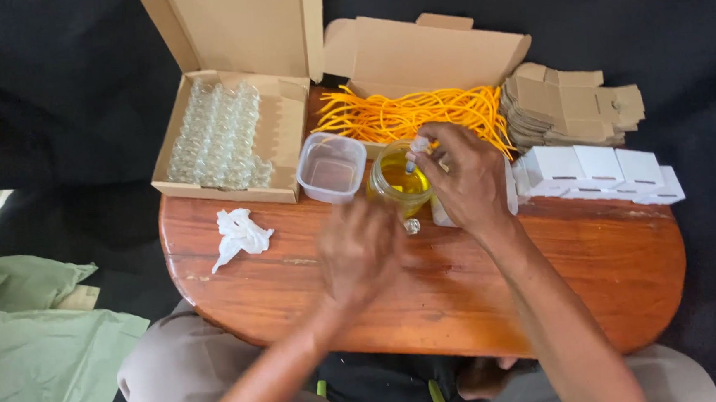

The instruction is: Assembling perfume sample kits by folding small cardboard boxes and filling syringes with perfume oil.

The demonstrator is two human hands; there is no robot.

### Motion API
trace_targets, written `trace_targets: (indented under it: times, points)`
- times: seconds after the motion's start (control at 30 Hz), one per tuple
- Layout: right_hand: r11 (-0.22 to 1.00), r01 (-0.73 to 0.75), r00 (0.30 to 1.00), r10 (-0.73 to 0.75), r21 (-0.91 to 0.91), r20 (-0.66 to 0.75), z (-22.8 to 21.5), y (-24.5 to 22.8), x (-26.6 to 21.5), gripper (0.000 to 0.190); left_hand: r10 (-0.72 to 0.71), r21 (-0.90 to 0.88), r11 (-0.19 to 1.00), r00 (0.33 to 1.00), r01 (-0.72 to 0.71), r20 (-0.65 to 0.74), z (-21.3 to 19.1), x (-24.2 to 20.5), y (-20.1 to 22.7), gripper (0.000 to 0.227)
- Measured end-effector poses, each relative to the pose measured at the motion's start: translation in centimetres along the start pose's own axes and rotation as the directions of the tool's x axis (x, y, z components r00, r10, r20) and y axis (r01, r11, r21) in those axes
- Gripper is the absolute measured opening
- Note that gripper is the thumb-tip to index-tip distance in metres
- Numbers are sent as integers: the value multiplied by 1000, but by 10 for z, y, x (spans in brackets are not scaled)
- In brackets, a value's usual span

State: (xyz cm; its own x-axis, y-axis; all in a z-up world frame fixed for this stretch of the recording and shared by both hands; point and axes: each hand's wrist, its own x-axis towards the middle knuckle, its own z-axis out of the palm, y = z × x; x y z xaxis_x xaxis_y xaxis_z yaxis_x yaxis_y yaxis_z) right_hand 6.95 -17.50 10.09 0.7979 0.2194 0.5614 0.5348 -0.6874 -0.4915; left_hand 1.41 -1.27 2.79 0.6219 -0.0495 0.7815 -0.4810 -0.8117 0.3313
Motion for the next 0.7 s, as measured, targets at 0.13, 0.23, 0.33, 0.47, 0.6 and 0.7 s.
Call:
trace_targets:
  times: [0.13,0.23,0.33,0.47,0.6,0.7]
  points:
    - [994,24,1000,-24,-107,-1,-1,8,-2,25,58,-60,996,998,-60,-33,5,49,-19,29]
    - [992,9,999,-5,-124,34,-4,13,0,23,-95,-107,987,968,123,232,25,57,-26,28]
    - [993,-8,998,15,-114,59,-3,16,-1,22,-148,-98,974,901,204,408,38,64,-28,22]
    - [989,11,995,3,-144,97,-1,17,0,23,-268,-4,943,770,332,579,50,70,-29,24]
    - [985,34,985,-4,-172,174,-2,21,1,22,-334,134,934,678,330,655,56,80,-27,21]
    - [988,37,976,-4,-150,216,-4,18,5,18,-328,144,940,696,311,638,63,78,-31,20]
